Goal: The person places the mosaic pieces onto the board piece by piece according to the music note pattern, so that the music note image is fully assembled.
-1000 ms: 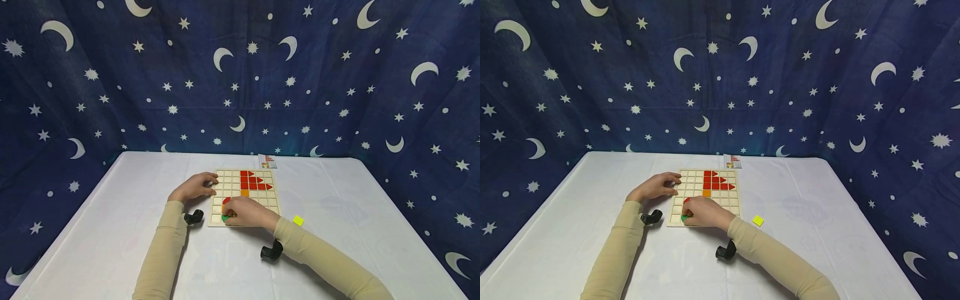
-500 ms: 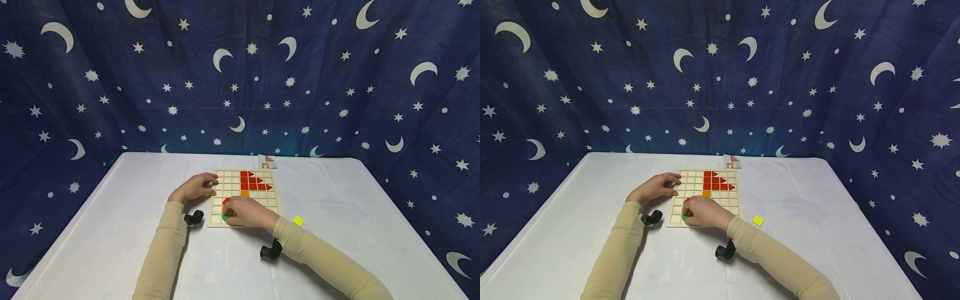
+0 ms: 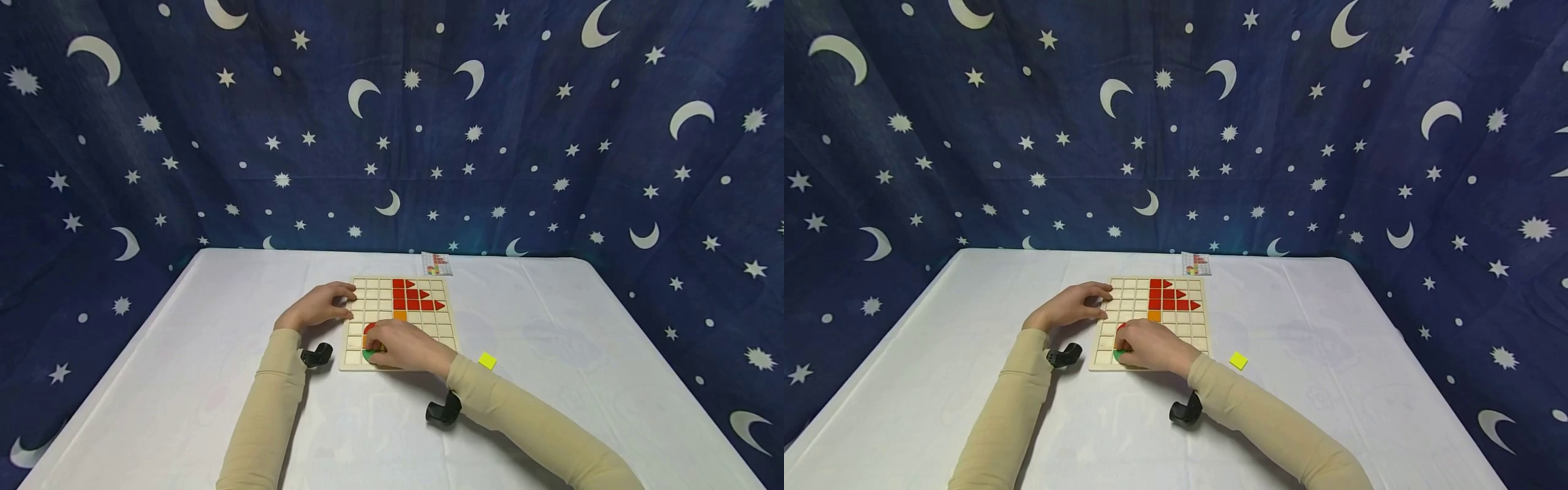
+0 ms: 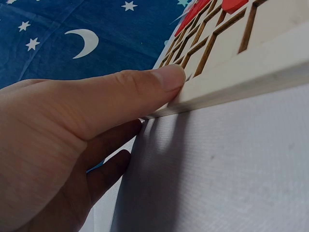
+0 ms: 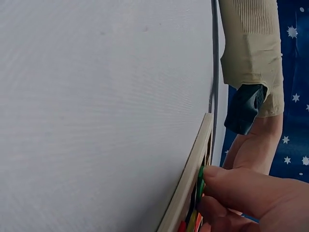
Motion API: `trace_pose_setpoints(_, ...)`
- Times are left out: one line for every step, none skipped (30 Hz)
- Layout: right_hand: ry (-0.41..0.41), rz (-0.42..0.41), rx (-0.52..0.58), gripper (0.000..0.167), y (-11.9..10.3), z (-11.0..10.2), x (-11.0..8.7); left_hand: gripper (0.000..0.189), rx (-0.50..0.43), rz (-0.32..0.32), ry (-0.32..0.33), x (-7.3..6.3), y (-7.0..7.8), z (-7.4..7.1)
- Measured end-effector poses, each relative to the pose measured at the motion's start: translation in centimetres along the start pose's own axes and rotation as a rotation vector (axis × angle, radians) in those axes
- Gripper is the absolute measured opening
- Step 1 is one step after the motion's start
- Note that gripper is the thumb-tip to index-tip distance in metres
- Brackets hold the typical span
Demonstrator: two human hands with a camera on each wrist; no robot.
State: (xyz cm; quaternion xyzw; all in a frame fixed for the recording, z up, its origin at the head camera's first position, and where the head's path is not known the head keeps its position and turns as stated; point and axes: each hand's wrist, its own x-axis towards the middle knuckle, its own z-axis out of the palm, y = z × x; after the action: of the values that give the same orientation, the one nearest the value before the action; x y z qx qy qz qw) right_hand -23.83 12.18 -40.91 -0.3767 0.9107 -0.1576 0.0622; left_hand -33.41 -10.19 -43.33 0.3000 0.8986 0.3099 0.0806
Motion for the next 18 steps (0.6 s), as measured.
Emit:
trace_pose_setpoints(0.002,0.0,0.0,0.011,0.02,0.03,0.01,0.04,-0.002,-0.003,0.0,0.01,0.0,0.01)
trace_pose_setpoints(0.003,0.0,-0.002,0.01,0.03,0.07,0.02,0.04,-0.001,-0.004,0.001,0.01,0.0,0.03)
trace_pose_setpoints(0.005,0.0,-0.006,0.01,0.03,0.07,0.01,0.04,0.002,-0.004,0.002,0.03,-0.01,0.04)
trace_pose_setpoints(0.006,-0.001,-0.01,0.011,0.04,0.08,0.03,0.04,0.005,-0.005,0.003,0.05,0.0,0.04)
trace_pose_setpoints(0.006,-0.003,-0.012,0.011,0.05,0.09,0.05,0.04,0.003,-0.006,0.002,0.07,-0.01,0.03)
trace_pose_setpoints(0.006,-0.005,-0.014,0.011,0.05,0.1,0.07,0.041,0.006,-0.006,0.002,0.08,0.0,0.02)
trace_pose_setpoints(0.006,-0.007,-0.016,0.011,0.03,0.1,0.07,0.041,0.006,-0.006,0.002,0.09,0.01,0.01)
trace_pose_setpoints(0.007,-0.008,-0.017,0.011,0.05,0.1,0.08,0.041,0.006,-0.006,0.001,0.09,0.04,0.0)
trace_pose_setpoints(0.008,-0.009,-0.017,0.011,0.06,0.11,0.09,0.041,0.004,-0.008,0.001,0.09,0.08,-0.02)
trace_pose_setpoints(0.009,-0.009,-0.017,0.011,0.06,0.12,0.1,0.041,0.002,-0.009,0.0,0.09,0.11,-0.04)
trace_pose_setpoints(0.01,-0.007,-0.016,0.011,0.06,0.13,0.11,0.041,0.0,-0.011,0.0,0.07,0.15,-0.06)
trace_pose_setpoints(0.011,-0.006,-0.016,0.011,0.06,0.14,0.11,0.041,0.003,-0.009,0.001,0.04,0.19,-0.07)
trace_pose_setpoints(0.012,-0.006,-0.017,0.01,0.05,0.15,0.11,0.041,-0.001,-0.013,0.0,0.05,0.2,-0.07)
trace_pose_setpoints(0.013,-0.004,-0.016,0.01,0.05,0.16,0.11,0.041,-0.001,-0.016,0.0,0.06,0.2,-0.05)
trace_pose_setpoints(0.013,-0.003,-0.014,0.01,0.03,0.18,0.11,0.041,-0.001,-0.018,0.0,0.06,0.19,-0.04)
trace_pose_setpoints(0.013,-0.003,-0.014,0.01,0.02,0.19,0.11,0.041,-0.002,-0.02,0.0,0.08,0.16,-0.01)
trace_pose_setpoints(0.012,-0.004,-0.013,0.01,0.02,0.21,0.1,0.041,-0.004,-0.023,0.001,0.08,0.12,0.01)
trace_pose_setpoints(0.012,-0.003,-0.011,0.01,0.04,0.21,0.1,0.041,-0.005,-0.025,0.0,0.1,0.09,0.03)
